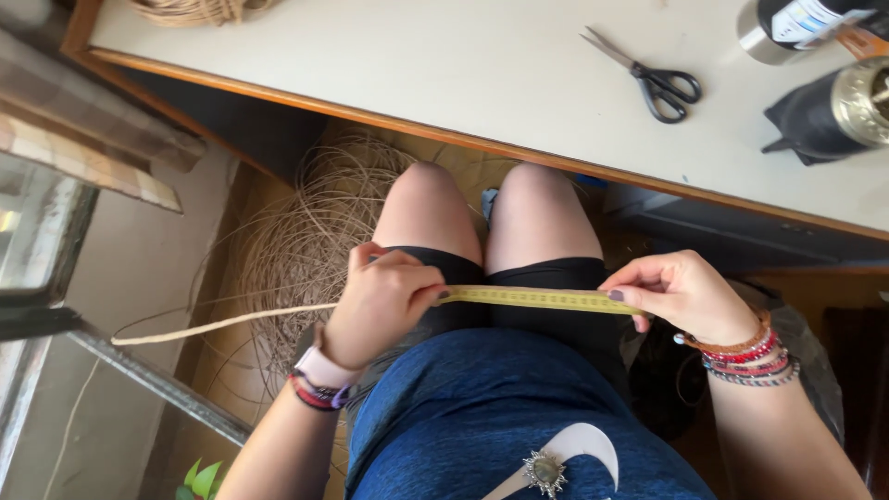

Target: Measure and cut wicker strips using a tape measure and scissors

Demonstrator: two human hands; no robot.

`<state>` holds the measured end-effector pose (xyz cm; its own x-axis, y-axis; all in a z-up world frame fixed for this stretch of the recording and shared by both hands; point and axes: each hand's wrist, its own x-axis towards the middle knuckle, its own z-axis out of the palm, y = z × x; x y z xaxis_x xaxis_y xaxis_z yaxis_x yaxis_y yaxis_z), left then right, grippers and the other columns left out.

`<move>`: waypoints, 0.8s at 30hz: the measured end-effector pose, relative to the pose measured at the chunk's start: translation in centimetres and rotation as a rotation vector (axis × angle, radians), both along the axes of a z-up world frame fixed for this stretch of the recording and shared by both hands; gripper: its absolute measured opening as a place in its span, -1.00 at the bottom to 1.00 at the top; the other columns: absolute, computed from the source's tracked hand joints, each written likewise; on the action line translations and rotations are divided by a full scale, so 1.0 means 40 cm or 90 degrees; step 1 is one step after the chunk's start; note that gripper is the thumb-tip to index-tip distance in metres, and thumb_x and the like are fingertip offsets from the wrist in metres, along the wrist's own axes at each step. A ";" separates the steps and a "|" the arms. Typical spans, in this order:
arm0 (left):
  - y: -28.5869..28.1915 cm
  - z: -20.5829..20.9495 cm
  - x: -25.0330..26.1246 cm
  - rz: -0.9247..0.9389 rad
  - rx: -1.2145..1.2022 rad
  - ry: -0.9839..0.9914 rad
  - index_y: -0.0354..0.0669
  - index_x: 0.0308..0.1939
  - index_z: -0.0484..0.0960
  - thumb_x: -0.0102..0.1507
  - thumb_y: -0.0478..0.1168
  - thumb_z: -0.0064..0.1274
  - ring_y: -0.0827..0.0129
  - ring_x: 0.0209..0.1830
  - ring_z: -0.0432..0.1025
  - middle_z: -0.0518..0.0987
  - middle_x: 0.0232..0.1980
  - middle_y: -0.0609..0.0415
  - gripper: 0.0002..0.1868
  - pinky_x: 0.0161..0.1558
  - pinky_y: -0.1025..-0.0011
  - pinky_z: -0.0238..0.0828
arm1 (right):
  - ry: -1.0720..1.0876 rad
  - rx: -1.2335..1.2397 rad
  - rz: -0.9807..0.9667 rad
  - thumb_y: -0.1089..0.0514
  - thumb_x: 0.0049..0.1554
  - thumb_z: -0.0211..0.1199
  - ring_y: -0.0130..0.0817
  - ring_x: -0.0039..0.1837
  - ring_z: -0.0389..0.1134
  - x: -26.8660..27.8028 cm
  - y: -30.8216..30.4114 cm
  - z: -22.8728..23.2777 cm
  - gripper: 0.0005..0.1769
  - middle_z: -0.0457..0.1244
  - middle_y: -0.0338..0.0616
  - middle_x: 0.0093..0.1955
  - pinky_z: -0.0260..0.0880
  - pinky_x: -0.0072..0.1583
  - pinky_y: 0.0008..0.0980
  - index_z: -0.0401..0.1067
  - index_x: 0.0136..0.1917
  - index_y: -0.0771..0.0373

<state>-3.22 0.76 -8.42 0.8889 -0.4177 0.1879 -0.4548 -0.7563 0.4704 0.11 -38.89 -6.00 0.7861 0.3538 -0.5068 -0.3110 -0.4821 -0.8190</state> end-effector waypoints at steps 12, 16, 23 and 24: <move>0.027 0.013 -0.013 0.014 0.014 0.072 0.25 -0.36 0.67 0.32 -0.06 0.03 0.51 -0.20 0.52 0.61 -0.41 0.34 -0.82 0.16 0.17 0.06 | -0.042 0.014 0.014 0.31 0.09 0.34 -0.45 -0.47 0.36 -0.014 0.022 0.006 -0.84 0.43 -0.11 -0.32 0.44 -0.34 -0.56 0.66 -0.05 0.35; 0.033 0.010 -0.012 0.019 0.014 0.085 0.24 -0.37 0.67 0.33 -0.06 0.01 0.50 -0.22 0.52 0.61 -0.42 0.34 -0.80 0.15 0.19 0.05 | -0.031 0.009 0.017 0.29 0.13 0.27 -0.47 -0.48 0.30 -0.028 0.029 -0.016 -0.71 0.51 -0.10 -0.23 0.29 -0.34 -0.59 0.69 0.09 0.29; 0.032 0.006 -0.017 0.011 0.062 0.187 0.21 -0.37 0.60 0.34 -0.04 0.03 0.55 -0.02 0.58 0.68 -0.41 0.38 -0.83 0.22 0.20 0.07 | -0.161 0.043 -0.017 0.41 0.03 0.35 -0.46 -0.54 0.36 -0.058 0.049 -0.052 -0.87 0.41 -0.02 -0.38 0.40 -0.40 -0.53 0.66 -0.13 0.43; 0.030 0.006 -0.019 0.001 0.069 0.206 0.22 -0.38 0.58 0.34 -0.03 0.02 0.55 -0.01 0.58 0.68 -0.41 0.37 -0.82 0.22 0.20 0.07 | -0.164 0.042 -0.019 0.41 0.02 0.37 -0.44 -0.52 0.39 -0.064 0.045 -0.068 -0.88 0.41 -0.05 -0.37 0.42 -0.38 -0.52 0.66 -0.14 0.41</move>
